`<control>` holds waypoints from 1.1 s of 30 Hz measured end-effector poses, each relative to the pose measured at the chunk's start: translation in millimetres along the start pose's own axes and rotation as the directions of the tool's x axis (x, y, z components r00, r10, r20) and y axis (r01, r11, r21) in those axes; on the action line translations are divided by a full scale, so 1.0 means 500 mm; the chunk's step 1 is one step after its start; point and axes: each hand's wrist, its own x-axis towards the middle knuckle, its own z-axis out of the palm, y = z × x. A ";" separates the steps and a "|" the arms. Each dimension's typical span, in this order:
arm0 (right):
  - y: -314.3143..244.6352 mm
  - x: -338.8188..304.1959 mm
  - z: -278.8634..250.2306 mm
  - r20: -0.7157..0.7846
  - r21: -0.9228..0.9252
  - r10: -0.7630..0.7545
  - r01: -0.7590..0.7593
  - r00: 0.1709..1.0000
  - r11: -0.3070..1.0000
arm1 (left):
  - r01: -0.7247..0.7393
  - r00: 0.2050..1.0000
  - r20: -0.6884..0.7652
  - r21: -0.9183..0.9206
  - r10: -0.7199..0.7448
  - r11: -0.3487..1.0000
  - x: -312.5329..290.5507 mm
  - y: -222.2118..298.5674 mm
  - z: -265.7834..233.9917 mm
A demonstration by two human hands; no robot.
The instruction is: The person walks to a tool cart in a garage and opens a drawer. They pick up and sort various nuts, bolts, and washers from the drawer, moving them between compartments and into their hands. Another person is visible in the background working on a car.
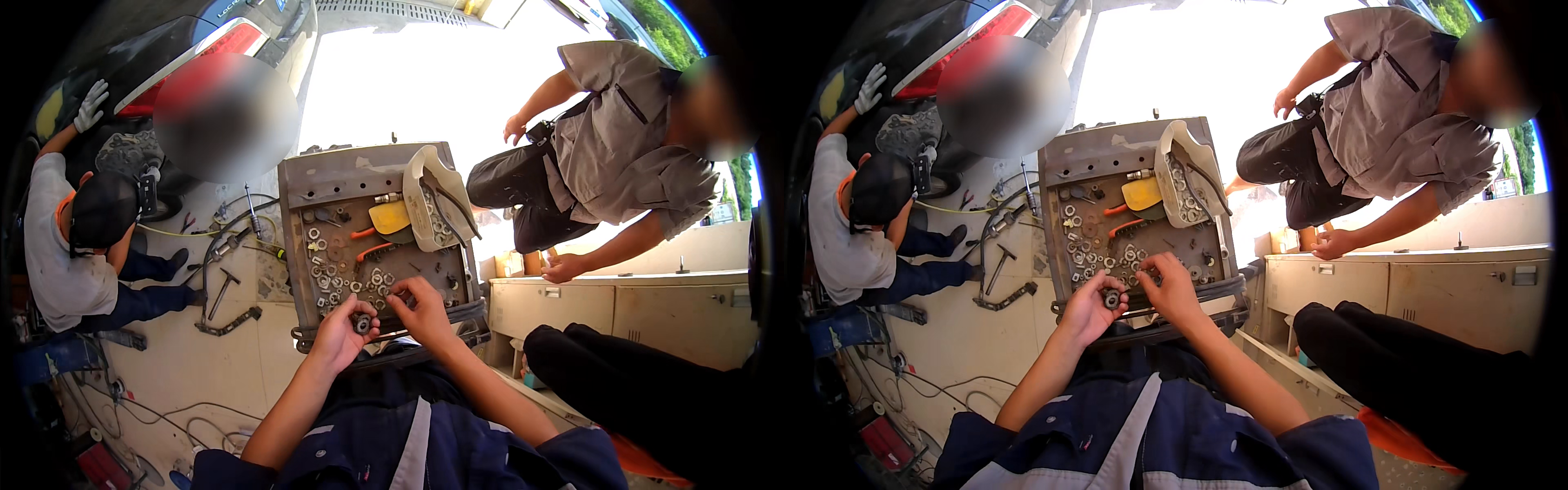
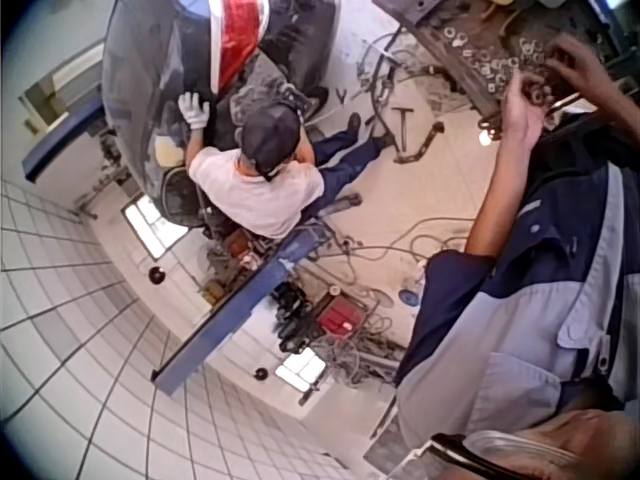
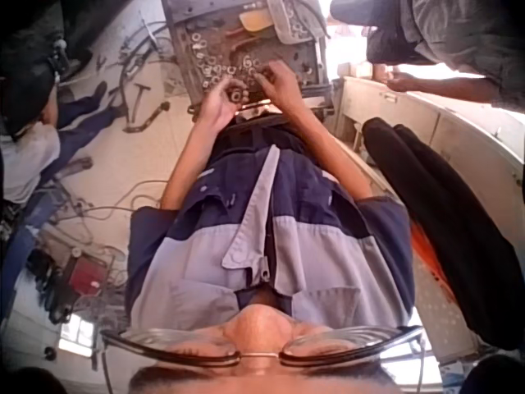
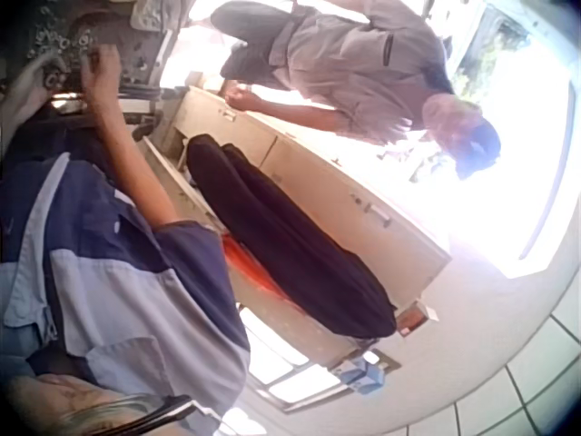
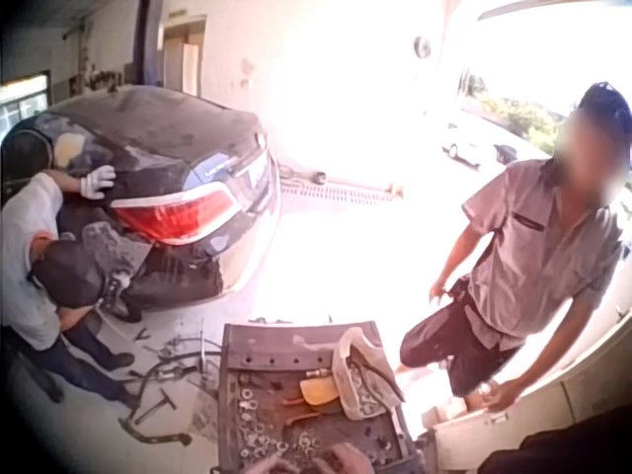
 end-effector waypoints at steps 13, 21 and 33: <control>0.006 0.019 0.015 0.218 0.171 0.171 -0.210 0.961 0.963 | -0.108 0.986 -0.123 0.017 0.110 0.994 0.001 0.012 0.028; 0.045 0.016 0.046 -0.034 -0.442 0.070 -0.078 0.997 0.894 | -0.032 0.999 0.006 0.079 0.031 0.996 0.008 0.022 -0.013; 0.021 0.038 0.041 -0.028 0.184 0.356 -0.345 0.934 0.920 | 0.023 1.000 0.013 0.003 -0.023 1.000 0.030 0.042 -0.017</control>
